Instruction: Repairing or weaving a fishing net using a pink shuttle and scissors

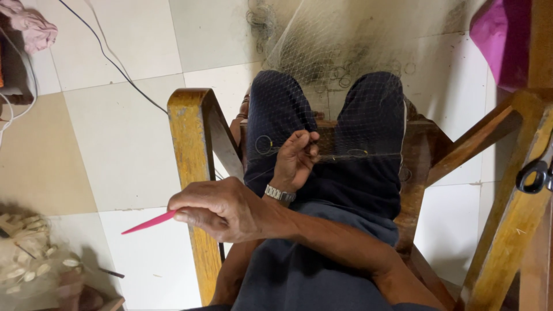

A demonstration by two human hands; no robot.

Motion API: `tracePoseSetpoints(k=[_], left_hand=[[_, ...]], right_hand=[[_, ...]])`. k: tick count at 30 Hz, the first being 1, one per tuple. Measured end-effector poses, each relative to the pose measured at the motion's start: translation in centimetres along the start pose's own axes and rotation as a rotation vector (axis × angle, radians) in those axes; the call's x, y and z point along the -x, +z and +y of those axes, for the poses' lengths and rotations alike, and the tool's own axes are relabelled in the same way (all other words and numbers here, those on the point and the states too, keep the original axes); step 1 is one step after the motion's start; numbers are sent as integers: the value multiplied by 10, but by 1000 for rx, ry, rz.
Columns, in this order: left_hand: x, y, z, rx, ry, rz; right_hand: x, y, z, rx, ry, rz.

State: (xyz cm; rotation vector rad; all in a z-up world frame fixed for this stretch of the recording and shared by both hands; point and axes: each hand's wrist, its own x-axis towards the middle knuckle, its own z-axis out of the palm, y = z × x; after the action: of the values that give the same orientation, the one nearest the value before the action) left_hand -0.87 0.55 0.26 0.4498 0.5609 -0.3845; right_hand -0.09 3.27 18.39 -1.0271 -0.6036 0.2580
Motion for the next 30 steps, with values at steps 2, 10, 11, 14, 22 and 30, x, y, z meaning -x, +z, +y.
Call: tracePoseSetpoints(k=[2, 10, 11, 14, 22, 30], left_hand=[[0, -2, -1, -16, -23, -5], [14, -3, -2, -205, 2, -107], [13, -7, -4, -259, 35, -102], [9, -14, -17, -290, 83, -77], [17, 4, -18, -318, 193, 53], [17, 7, -17, -279, 262, -35]], right_hand=[[-2, -1, -1, 12, -31, 35], [-11, -4, -1, 22, -21, 12], [-14, -3, -1, -8, -29, 35], [-17, -1, 5, 22, -16, 87], [-19, 3, 23, 40, 6, 79], [-27, 2, 23, -8, -7, 101]])
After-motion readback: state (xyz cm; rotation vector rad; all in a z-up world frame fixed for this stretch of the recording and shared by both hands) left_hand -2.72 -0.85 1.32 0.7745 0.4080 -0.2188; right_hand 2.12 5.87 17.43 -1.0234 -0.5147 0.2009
